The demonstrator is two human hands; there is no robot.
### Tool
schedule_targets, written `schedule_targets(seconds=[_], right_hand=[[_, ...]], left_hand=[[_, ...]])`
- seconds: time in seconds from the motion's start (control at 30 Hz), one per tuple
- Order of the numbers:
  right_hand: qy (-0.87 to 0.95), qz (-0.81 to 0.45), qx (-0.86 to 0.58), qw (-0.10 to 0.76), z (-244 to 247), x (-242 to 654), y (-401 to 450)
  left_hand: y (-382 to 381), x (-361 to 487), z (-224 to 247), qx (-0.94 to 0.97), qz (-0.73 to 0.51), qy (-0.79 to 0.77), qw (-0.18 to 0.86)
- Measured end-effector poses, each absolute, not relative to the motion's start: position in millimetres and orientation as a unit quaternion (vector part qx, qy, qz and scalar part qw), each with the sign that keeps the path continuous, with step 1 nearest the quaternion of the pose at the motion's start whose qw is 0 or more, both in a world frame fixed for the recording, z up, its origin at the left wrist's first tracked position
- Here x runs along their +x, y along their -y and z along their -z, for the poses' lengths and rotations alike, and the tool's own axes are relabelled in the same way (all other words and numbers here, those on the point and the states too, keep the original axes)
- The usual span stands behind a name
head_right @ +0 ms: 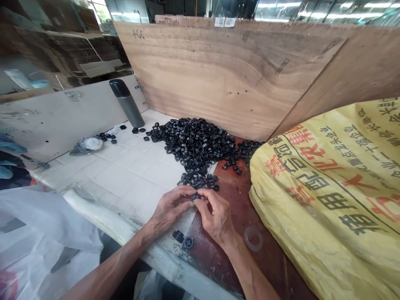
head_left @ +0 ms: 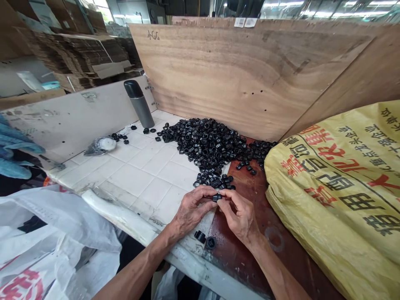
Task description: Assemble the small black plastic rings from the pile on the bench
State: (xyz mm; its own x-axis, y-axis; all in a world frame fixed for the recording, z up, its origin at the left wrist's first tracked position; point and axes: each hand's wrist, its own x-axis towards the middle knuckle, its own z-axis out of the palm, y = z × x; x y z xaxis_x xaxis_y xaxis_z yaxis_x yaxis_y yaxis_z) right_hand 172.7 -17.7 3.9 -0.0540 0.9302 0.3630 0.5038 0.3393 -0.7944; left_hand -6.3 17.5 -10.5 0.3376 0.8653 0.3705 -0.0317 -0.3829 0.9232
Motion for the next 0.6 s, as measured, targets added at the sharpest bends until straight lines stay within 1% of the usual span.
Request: schedule_targets(seconds=[0.1,0.23,0.4,0.53,0.6], right_hand=[[0.7,-0.23,-0.525,0.426,-4.0,176.1,16.1],[0.706,-0.172,-0.554,0.406,-1.8,176.0,14.8],[0.687,-0.231,-0.542,0.425,-5.7,173.9,17.4],[0.695,-0.221,-0.547,0.411,-10.9,173.5,17.7],[0.695,-0.222,-0.542,0.417,-11.5,173.2,17.4]], left_hand=[[-16.5,-5.4,9.1,0.67,-0.48,-0.319,0.468],[-15.9,-4.0,9.3,0.693,-0.46,-0.315,0.458],[-15.3,-4.0,11.1,0.668,-0.47,-0.323,0.478],[-16.1,-5.2,12.0,0.67,-0.466,-0.33,0.475],[-16.4,-5.5,11.6,0.658,-0.47,-0.335,0.484]])
